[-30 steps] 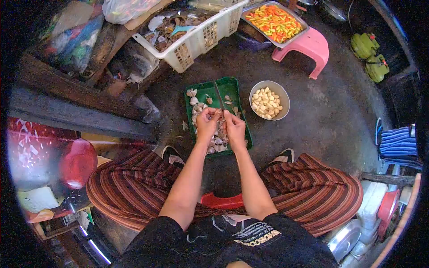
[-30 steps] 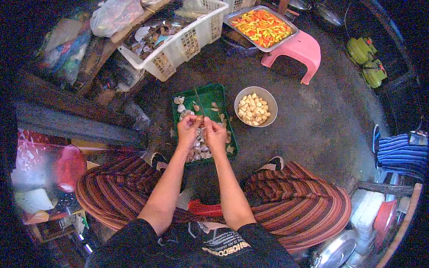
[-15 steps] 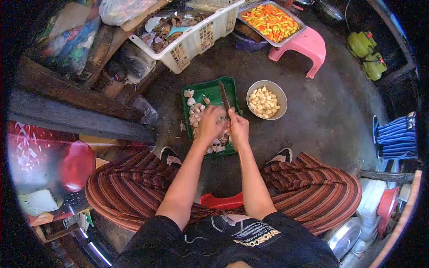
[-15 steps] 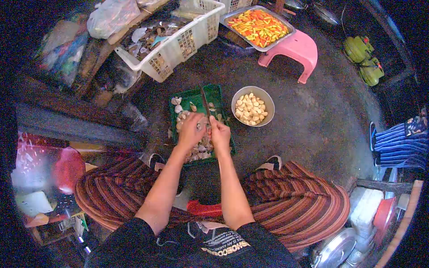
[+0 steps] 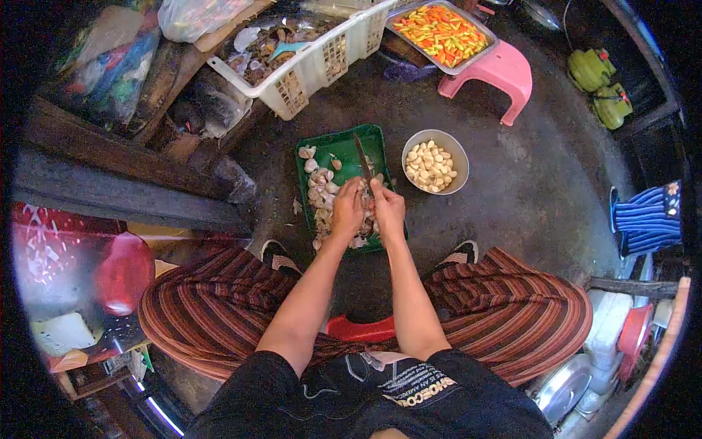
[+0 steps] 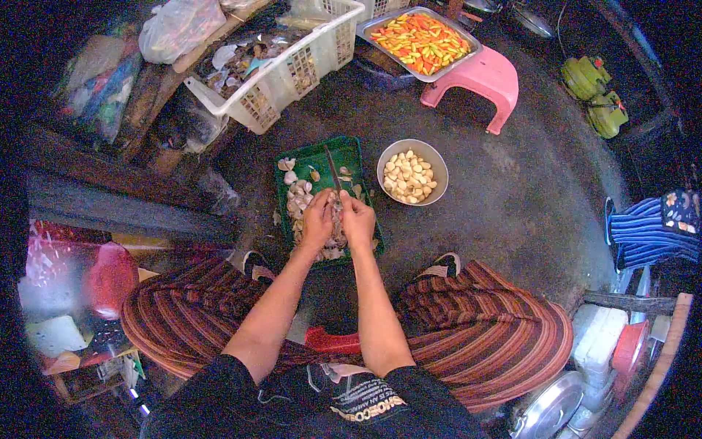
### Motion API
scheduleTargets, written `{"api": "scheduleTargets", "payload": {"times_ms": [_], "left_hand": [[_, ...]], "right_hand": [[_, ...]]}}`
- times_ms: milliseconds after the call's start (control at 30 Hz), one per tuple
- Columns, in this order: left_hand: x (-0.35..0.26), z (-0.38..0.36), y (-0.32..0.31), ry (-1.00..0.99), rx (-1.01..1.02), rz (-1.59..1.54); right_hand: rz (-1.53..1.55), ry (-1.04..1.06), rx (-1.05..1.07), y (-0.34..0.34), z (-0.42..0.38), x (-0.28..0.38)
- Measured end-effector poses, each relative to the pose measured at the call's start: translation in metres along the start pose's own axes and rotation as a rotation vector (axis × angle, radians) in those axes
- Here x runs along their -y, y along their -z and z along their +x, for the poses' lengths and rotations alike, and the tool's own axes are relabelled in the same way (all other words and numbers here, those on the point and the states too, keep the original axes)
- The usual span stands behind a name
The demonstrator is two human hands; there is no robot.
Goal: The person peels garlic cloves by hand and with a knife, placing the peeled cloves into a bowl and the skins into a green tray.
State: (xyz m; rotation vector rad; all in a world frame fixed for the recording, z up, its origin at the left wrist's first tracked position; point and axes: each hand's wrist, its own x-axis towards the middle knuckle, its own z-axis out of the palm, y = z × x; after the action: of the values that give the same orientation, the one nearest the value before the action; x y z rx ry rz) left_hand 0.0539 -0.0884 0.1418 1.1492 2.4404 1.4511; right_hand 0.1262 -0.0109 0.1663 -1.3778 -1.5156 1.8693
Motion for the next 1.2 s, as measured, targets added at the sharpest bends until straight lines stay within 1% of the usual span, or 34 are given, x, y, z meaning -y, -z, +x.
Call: {"api": "scheduleTargets", "payload": {"times_ms": [33, 167, 233, 267, 333, 367, 433, 500, 567, 633, 667, 733, 767, 833, 867, 933, 1000, 1067, 1100, 1167, 1200], "left_hand": [[-0.002, -0.001, 0.001, -0.008, -0.031, -0.005], [-0.016, 0.003, 0.003, -0.013, -0.049, -0.063], [-0.014, 0.016, 0.0, 0.442, -0.076, -0.743], [-0.012, 0.017, 0.001, 0.444, -0.078, -0.743], [-0.021, 0.023, 0.014, 0.584, -0.07, -1.15], [-0.014, 0.023, 0.016, 0.561, -0.051, -1.248], [-0.005, 0.026, 0.023, 0.587, -0.032, -1.298], [0.003, 0.027, 0.023, 0.615, -0.01, -1.35], [0.011, 0.026, 0.02, 0.607, -0.037, -1.279], [0.01, 0.025, 0.023, 0.629, -0.017, -1.299], [0.01, 0.025, 0.025, 0.652, 0.007, -1.318], [0.009, 0.025, 0.029, 0.684, 0.028, -1.344], [0.008, 0.025, 0.03, 0.716, 0.051, -1.368], [0.007, 0.026, 0.03, 0.723, 0.054, -1.359], [0.007, 0.027, 0.03, 0.729, 0.057, -1.349], [0.006, 0.027, 0.029, 0.726, 0.036, -1.31], [0.009, 0.026, 0.029, 0.724, 0.015, -1.268], [0.014, 0.026, 0.028, 0.694, 0.071, -1.256], [0.015, 0.026, 0.03, 0.695, 0.071, -1.257], [0.016, 0.026, 0.035, 0.673, 0.159, -1.299], [0.014, 0.027, 0.037, 0.672, 0.159, -1.299]], "right_hand": [[-0.018, 0.026, -0.017, -0.001, 0.002, -0.004], [-0.005, 0.075, -0.057, 0.009, 0.012, -0.022], [-0.098, 0.079, -0.083, 0.016, 0.018, -0.028], [-0.1, 0.078, -0.082, 0.018, 0.02, -0.031], [-0.374, 0.096, -0.13, 0.019, 0.016, -0.019], [-0.373, 0.097, -0.129, 0.018, 0.014, -0.016], [-0.565, 0.372, -0.23, 0.015, 0.012, -0.015], [-0.601, 0.369, -0.228, 0.015, 0.009, -0.013], [-0.638, 0.365, -0.226, 0.017, 0.006, -0.01], [-0.669, 0.394, -0.132, 0.019, 0.002, -0.003], [-0.67, 0.394, -0.131, 0.018, 0.0, 0.0], [-0.544, 0.531, -0.205, 0.012, -0.003, 0.008], [-0.544, 0.53, -0.205, 0.011, -0.005, 0.013], [0.114, 0.099, 0.251, 0.009, -0.006, 0.021], [0.113, 0.1, 0.25, 0.007, -0.007, 0.022], [0.048, 0.106, 0.337, 0.003, -0.008, 0.021], [0.037, 0.107, 0.337, 0.003, -0.009, 0.021], [0.025, 0.109, 0.337, 0.004, -0.01, 0.022], [0.05, 0.074, 0.343, 0.004, -0.009, 0.021], [0.075, 0.04, 0.346, 0.006, -0.008, 0.019], [0.125, 0.011, 0.347, 0.007, -0.008, 0.019]]}}
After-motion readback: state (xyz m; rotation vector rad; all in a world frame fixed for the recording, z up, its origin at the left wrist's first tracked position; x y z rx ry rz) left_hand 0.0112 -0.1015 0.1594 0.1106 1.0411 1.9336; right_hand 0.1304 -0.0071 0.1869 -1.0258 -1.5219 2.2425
